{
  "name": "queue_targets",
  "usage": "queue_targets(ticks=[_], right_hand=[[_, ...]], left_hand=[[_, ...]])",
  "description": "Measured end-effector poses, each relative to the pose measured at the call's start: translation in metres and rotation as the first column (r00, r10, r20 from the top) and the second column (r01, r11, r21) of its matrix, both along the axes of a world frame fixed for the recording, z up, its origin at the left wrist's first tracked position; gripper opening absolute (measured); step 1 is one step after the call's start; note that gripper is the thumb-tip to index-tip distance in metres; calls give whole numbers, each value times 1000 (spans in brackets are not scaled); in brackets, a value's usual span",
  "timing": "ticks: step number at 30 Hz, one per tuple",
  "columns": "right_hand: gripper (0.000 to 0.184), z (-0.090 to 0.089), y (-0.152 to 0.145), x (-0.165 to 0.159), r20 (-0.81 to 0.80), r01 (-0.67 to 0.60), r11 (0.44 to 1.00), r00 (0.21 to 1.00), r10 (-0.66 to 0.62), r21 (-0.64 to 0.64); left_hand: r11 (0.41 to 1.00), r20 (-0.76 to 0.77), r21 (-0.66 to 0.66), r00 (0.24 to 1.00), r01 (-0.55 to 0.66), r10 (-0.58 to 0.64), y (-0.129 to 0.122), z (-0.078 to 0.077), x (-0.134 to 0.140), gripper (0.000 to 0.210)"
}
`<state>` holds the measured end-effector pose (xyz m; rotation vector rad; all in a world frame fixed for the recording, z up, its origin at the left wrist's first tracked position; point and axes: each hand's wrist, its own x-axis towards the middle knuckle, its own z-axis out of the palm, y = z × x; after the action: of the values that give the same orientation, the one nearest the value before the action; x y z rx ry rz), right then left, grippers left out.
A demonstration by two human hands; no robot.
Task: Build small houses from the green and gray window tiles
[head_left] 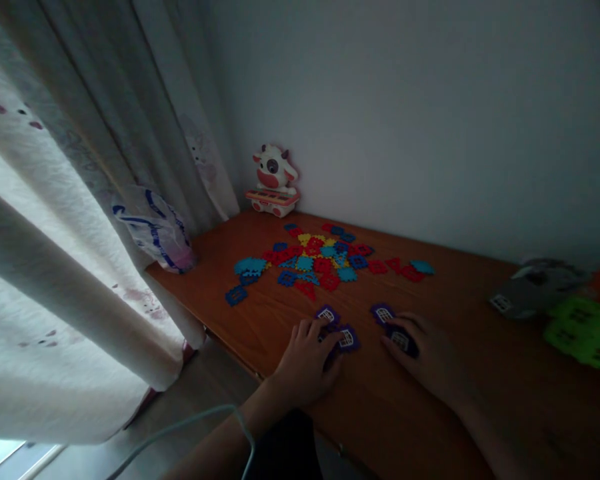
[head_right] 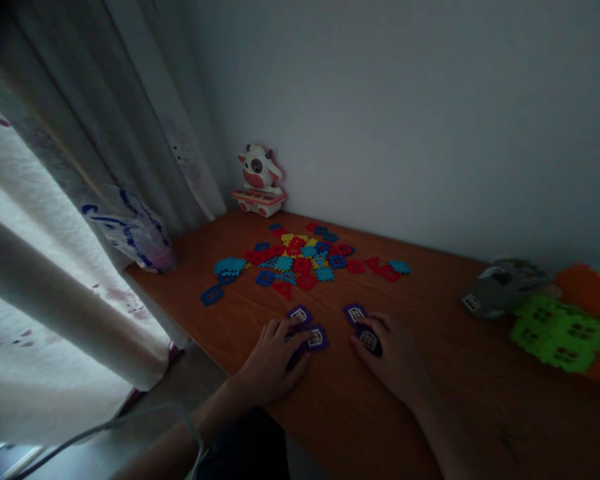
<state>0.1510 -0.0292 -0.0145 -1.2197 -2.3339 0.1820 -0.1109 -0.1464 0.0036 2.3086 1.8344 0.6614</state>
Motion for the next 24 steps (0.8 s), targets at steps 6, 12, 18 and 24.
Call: queue_targets(ticks=[6,12,18,24], right_hand=[[40,1,1,6,40,196,979,979,-198,52],[41,-5,13,29,61,399,912,912,-406,97],[41,-2,20,49,8,417,909,909,-417,-1],[39,5,15,45,4,345,938,939,-345,-40]], left_hand=[[965,8,31,965,261,-261,46,-2,38,39],[883,5,83,886,462,-463,110,-3,65,41],[885,74,87,883,458,-464,135,-5,71,36],[891,98,93,886,445,-453,124,-10,57,34]])
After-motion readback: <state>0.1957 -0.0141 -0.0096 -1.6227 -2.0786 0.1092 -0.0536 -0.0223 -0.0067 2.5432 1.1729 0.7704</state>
